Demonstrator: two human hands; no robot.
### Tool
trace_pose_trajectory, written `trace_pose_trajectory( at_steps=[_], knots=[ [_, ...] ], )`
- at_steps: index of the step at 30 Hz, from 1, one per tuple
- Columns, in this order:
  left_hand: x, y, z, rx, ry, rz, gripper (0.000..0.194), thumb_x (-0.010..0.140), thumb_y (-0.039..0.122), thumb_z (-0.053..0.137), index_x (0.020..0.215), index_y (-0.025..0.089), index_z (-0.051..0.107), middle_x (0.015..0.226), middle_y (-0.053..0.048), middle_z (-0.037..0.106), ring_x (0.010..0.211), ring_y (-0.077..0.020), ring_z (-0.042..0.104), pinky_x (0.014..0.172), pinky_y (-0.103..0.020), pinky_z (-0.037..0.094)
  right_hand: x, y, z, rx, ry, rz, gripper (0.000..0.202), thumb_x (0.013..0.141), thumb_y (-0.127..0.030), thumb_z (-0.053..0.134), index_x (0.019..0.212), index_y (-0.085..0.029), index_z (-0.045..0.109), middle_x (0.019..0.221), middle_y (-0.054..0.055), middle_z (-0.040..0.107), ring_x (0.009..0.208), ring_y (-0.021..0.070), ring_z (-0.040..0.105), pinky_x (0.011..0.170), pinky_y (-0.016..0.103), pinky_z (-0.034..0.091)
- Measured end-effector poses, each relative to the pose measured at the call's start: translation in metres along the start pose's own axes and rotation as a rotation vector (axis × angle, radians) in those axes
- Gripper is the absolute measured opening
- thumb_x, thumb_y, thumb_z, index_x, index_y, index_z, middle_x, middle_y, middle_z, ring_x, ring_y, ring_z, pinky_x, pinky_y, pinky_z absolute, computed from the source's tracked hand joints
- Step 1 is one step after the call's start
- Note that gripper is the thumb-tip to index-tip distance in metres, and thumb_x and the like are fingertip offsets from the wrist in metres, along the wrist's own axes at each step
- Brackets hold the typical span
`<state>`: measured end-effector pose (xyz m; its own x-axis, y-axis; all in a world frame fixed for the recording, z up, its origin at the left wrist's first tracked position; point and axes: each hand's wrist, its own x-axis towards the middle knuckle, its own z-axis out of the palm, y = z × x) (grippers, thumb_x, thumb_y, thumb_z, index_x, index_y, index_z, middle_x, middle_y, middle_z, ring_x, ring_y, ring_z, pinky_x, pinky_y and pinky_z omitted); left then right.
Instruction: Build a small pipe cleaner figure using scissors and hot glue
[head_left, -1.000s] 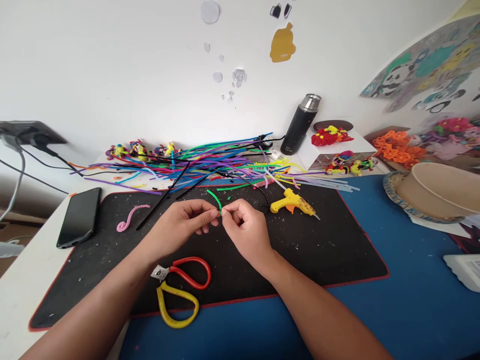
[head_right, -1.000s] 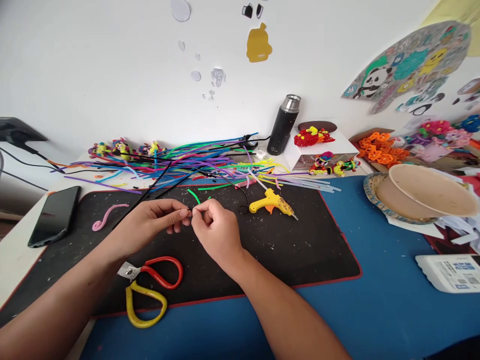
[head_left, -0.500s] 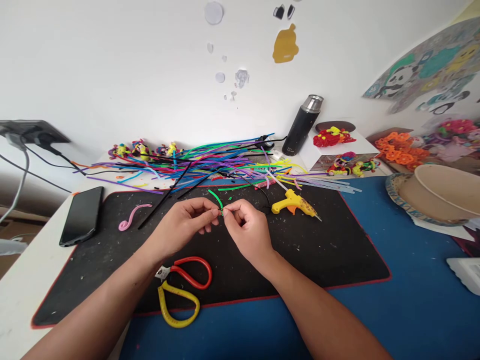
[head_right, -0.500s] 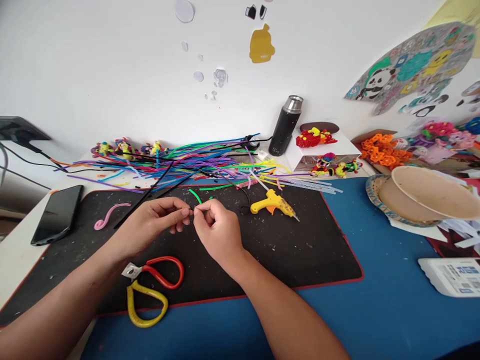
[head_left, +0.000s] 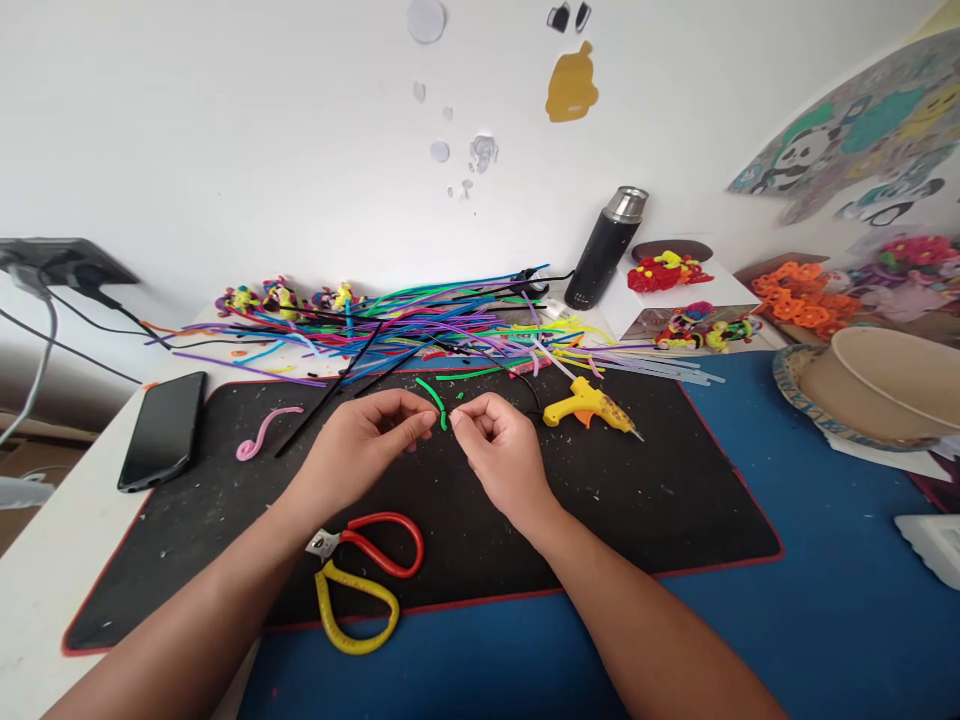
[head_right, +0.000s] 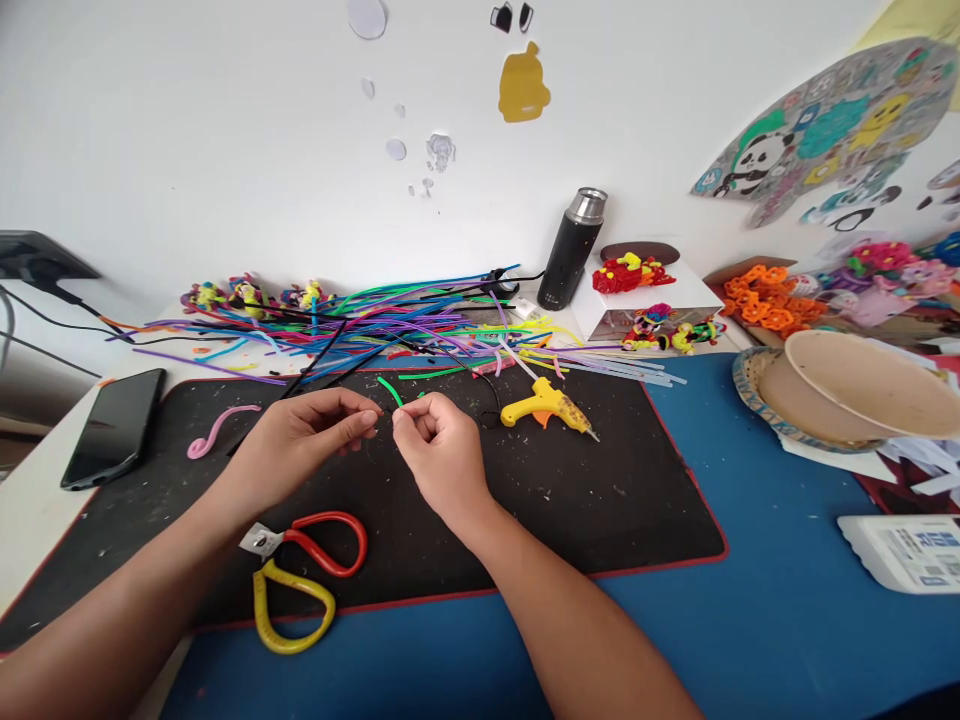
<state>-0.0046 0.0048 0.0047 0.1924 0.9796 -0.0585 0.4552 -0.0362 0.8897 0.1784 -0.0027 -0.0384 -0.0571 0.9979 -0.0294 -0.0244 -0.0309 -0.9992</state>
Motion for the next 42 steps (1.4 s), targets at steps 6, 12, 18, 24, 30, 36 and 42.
trace_pose_trajectory(
  at_steps=[6,12,18,24,30,36,42],
  knots=[
    [-0.005,-0.004,0.008,0.198,0.165,0.146,0.022,0.093,0.042,0.071,0.093,0.022,0.078,0.080,0.000,0.077,0.070,-0.0161,0.067,0.064,-0.024,0.049,-0.001,-0.004,0.000,0.007,-0.002,0.008,0.023,0.088,-0.041,0.070,0.078,-0.022,0.061,0.053,-0.009,0.044,0.048,0.0104,0.038,0.048,0.025,0.032],
    [-0.007,-0.010,0.010,0.313,0.200,0.259,0.019,0.096,0.040,0.069,0.095,0.023,0.077,0.083,0.000,0.078,0.071,-0.0163,0.070,0.066,-0.025,0.049,0.000,-0.005,0.000,-0.022,-0.005,-0.030,0.020,0.087,-0.038,0.068,0.077,-0.022,0.061,0.054,-0.008,0.044,0.049,0.0108,0.039,0.051,0.026,0.033],
    [-0.009,-0.012,0.010,0.411,0.216,0.345,0.018,0.100,0.037,0.065,0.098,0.023,0.076,0.086,0.000,0.078,0.074,-0.0164,0.071,0.069,-0.026,0.049,-0.002,-0.003,0.001,-0.040,-0.012,-0.046,0.018,0.088,-0.035,0.068,0.078,-0.022,0.061,0.055,-0.009,0.044,0.050,0.0111,0.039,0.052,0.026,0.033],
    [-0.011,-0.010,0.013,0.523,0.252,0.365,0.017,0.099,0.032,0.062,0.093,0.022,0.074,0.079,0.002,0.075,0.068,-0.0142,0.068,0.063,-0.025,0.045,-0.002,-0.002,0.002,-0.060,-0.012,-0.070,0.018,0.089,-0.034,0.067,0.077,-0.022,0.060,0.055,-0.009,0.042,0.050,0.0111,0.038,0.052,0.027,0.032],
    [-0.012,-0.010,0.017,0.513,0.257,0.358,0.017,0.098,0.031,0.061,0.088,0.021,0.071,0.073,0.002,0.071,0.064,-0.0135,0.065,0.059,-0.024,0.042,-0.001,-0.001,0.002,-0.063,-0.021,-0.069,0.018,0.089,-0.034,0.066,0.077,-0.022,0.059,0.054,-0.009,0.041,0.049,0.0110,0.037,0.050,0.027,0.031],
    [-0.013,-0.013,0.022,0.495,0.297,0.317,0.014,0.096,0.029,0.062,0.086,0.021,0.068,0.071,0.004,0.068,0.061,-0.0122,0.062,0.058,-0.024,0.042,-0.003,0.000,0.004,-0.045,-0.020,-0.057,0.018,0.089,-0.034,0.066,0.078,-0.022,0.060,0.055,-0.009,0.041,0.050,0.0110,0.038,0.050,0.026,0.031],
    [-0.015,-0.012,0.028,0.506,0.348,0.256,0.014,0.092,0.030,0.063,0.082,0.021,0.066,0.067,0.005,0.066,0.057,-0.0115,0.060,0.056,-0.024,0.040,-0.004,-0.001,0.006,-0.030,-0.024,-0.038,0.018,0.088,-0.035,0.067,0.077,-0.022,0.060,0.056,-0.008,0.043,0.050,0.0114,0.039,0.049,0.026,0.031]
  ],
)
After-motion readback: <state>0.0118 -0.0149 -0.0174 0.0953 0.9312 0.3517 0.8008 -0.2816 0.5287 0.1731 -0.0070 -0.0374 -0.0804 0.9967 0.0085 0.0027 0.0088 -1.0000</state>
